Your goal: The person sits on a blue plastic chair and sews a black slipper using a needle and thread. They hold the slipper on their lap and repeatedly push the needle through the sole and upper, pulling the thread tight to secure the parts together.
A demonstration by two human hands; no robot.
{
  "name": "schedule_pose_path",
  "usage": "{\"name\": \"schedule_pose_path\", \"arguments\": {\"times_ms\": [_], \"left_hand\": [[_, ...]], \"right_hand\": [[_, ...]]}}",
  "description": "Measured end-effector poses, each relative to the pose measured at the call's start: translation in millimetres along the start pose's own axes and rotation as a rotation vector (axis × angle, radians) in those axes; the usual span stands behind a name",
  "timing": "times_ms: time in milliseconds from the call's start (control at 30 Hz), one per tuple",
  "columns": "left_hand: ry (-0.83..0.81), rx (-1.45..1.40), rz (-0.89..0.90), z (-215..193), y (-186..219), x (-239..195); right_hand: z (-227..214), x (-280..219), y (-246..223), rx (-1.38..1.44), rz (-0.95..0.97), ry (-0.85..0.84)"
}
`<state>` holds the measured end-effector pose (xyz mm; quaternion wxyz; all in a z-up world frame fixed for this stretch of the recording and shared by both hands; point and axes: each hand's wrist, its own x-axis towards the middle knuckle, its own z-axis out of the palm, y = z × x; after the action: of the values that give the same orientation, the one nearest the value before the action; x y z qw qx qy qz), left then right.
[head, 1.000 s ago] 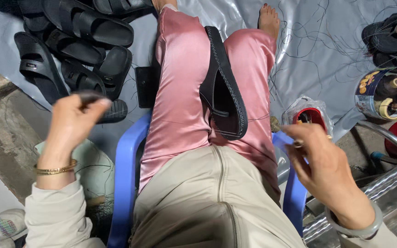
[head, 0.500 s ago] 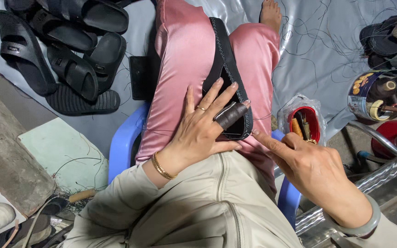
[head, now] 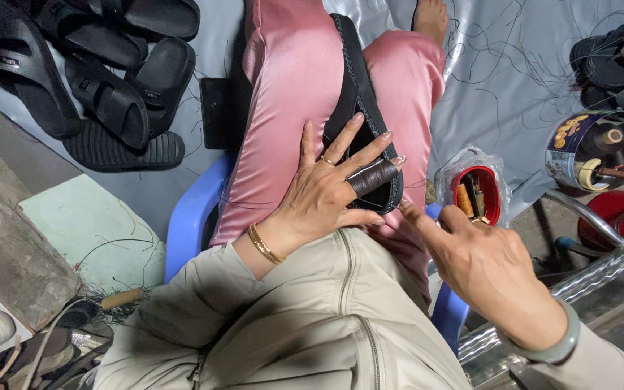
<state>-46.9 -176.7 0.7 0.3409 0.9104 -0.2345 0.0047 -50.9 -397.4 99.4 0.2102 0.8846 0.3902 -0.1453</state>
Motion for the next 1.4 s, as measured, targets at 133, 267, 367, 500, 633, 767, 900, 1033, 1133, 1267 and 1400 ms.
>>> {"name": "schedule_pose_path", "arguments": {"times_ms": [133,267,367,500,633,767,900,1033,1133,1267,1400], "left_hand": [[-0.023,0.047,0.017,6,-4,1],[-0.01,0.051,0.03,11,-5,0],[0.031,0.095,0.057,3,-1,-3],[0.255,-0.028,0.145,-9,4,-18],[0.506,-0.089,0.302,-2,6,-22],[0.106,-0.894,0.125,-39,15,-21],[-0.083,-1.491,-0.059,-43,16,-20],[0.065,-0.996,-0.382,-29,20,-8],[-0.012,-0.985,-0.423,-21,24,-6],[-0.013,-1.009,-0.456,-30,24,-6],[0.15,-0.842,-0.454,-48,23,-6]], "right_hand": [[21,14,-7,0.363,0.043,0.047],[33,18,-13,0.443,0.062,0.083],[20,19,-11,0.658,0.041,0.136],[25,12,-5,0.784,0.03,0.278],[26,12,-9,0.749,0.15,0.232],[14,13,-15,0.664,0.189,0.163],[8,11,-18,0.664,0.252,0.156],[-2,18,-18,0.755,0.177,0.28],[11,12,-17,0.729,0.156,0.336],[15,11,-12,0.722,0.132,0.379],[14,11,-10,0.711,0.121,0.379]]}}
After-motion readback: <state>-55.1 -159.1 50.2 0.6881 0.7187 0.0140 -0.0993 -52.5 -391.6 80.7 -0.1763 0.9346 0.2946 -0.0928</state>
